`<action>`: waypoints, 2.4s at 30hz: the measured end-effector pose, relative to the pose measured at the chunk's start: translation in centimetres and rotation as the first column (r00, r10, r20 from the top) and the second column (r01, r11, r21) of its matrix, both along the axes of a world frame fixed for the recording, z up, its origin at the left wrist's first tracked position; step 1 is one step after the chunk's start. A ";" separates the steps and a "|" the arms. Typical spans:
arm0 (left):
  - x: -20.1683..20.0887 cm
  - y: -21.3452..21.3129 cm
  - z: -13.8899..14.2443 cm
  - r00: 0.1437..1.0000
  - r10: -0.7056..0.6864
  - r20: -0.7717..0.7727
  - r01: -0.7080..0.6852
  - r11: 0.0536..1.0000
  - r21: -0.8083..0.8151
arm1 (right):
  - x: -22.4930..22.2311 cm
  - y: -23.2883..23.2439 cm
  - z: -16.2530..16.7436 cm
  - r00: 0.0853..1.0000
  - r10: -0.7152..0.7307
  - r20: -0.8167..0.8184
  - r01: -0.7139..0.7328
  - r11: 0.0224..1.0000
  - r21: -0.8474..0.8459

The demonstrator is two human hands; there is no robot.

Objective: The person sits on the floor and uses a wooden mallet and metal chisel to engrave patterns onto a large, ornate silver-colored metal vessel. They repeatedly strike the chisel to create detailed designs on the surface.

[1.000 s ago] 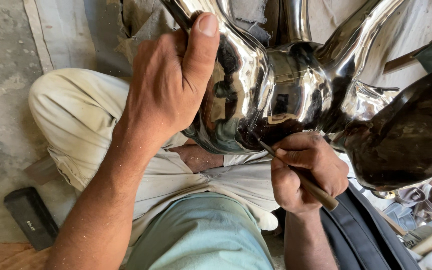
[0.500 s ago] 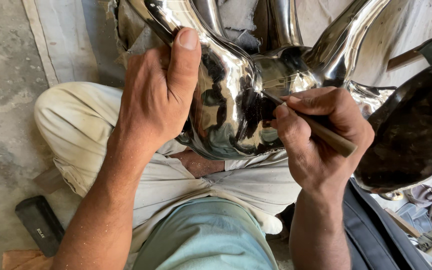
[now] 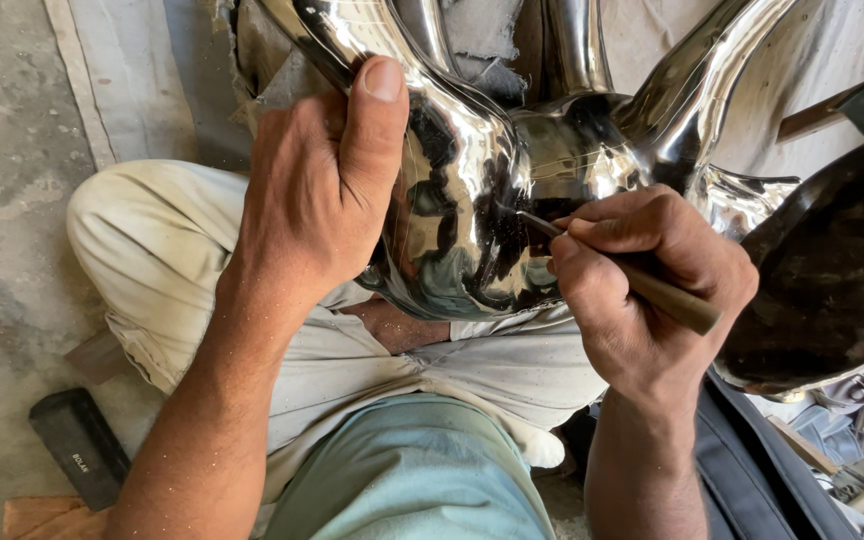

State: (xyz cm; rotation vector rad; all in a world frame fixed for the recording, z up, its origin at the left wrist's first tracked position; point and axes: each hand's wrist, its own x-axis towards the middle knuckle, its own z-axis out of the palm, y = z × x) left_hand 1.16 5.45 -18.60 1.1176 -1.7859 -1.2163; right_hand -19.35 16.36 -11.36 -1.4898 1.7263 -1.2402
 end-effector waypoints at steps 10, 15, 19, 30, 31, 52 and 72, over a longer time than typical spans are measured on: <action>0.0 0.0 0.1 1.000 0.009 0.013 -0.009 1.000 0.005 | 0.4 1.1 0.0 0.990 -0.005 -0.139 0.005 1.000 0.002; 0.0 0.0 -0.1 1.000 0.019 0.012 -0.019 1.000 -0.025 | 0.4 1.3 -0.3 0.990 0.026 -0.141 -0.029 0.999 -0.026; 0.0 0.0 -0.2 1.000 0.011 -0.007 -0.011 1.000 -0.027 | 0.2 1.5 -0.6 0.989 0.057 -0.137 -0.065 0.996 -0.057; 0.2 0.0 -0.6 1.000 0.011 0.000 -0.011 1.000 0.006 | 0.0 1.7 -1.7 0.983 0.131 -0.128 -0.150 0.978 -0.147; 0.2 0.1 -0.5 1.000 0.013 -0.029 -0.014 0.999 -0.040 | 0.1 1.7 -1.8 0.981 0.141 -0.136 -0.162 0.975 -0.155; 0.0 -0.1 0.3 1.000 0.021 -0.010 -0.021 0.999 -0.028 | -0.8 1.3 -1.3 0.906 0.330 -0.265 -0.379 0.911 -0.162; -0.5 -0.6 -0.1 0.996 0.000 0.089 -0.004 0.999 0.041 | -2.0 4.7 2.4 0.966 0.257 -0.028 -0.256 0.940 -0.224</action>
